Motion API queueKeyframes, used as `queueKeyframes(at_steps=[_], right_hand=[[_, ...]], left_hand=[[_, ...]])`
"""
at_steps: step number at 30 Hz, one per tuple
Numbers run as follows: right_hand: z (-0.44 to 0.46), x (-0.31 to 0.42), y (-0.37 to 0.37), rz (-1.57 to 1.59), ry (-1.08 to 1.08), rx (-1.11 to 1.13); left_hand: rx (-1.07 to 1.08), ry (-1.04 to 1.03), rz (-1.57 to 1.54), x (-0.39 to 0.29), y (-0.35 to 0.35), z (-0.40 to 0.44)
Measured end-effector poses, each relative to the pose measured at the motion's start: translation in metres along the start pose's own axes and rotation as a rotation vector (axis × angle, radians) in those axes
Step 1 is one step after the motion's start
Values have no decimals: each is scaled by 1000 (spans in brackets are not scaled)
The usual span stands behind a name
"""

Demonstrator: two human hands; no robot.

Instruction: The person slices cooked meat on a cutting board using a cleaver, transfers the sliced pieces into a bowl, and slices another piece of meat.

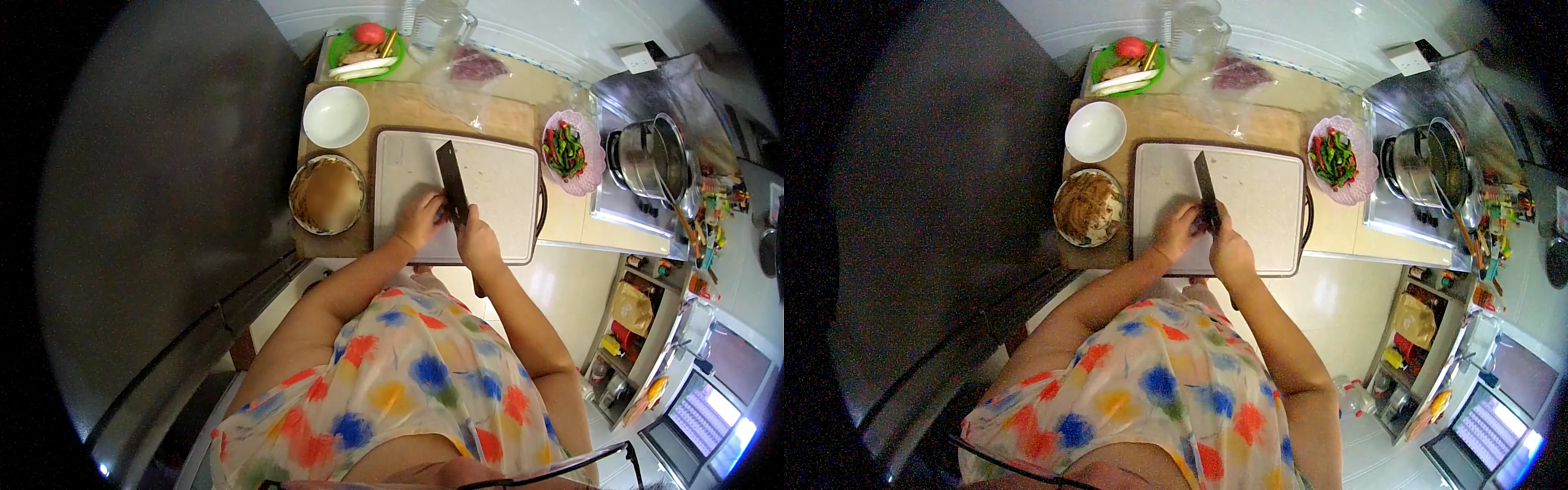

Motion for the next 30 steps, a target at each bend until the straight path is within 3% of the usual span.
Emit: queueKeyframes(at_steps=[4,16,19,22,30], right_hand=[[11,-3,-8,-7,-57,39],[8,-15,-18,115,98,-116],[11,-32,-14,138,-10,-5],[8,-34,5,411,-182,60],[-33,-58,56,565,-245,-123]], left_hand=[[-13,-23,3,1,-1,-1],[-141,-79,-1,-1,-2,-3],[-19,-10,-68,1,-7,-3],[-8,10,-57,1,-8,-2],[-101,-118,-14,2,-9,-2]])
Point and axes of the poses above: each hand's wrist, its own z-axis towards the middle knuckle, its own y-axis out of the back of the hand, x = y × z, the point moved 1 cm from there along z, towards the middle knuckle, and after that the axes turned 8 degrees about z, right-handed, at the moved point
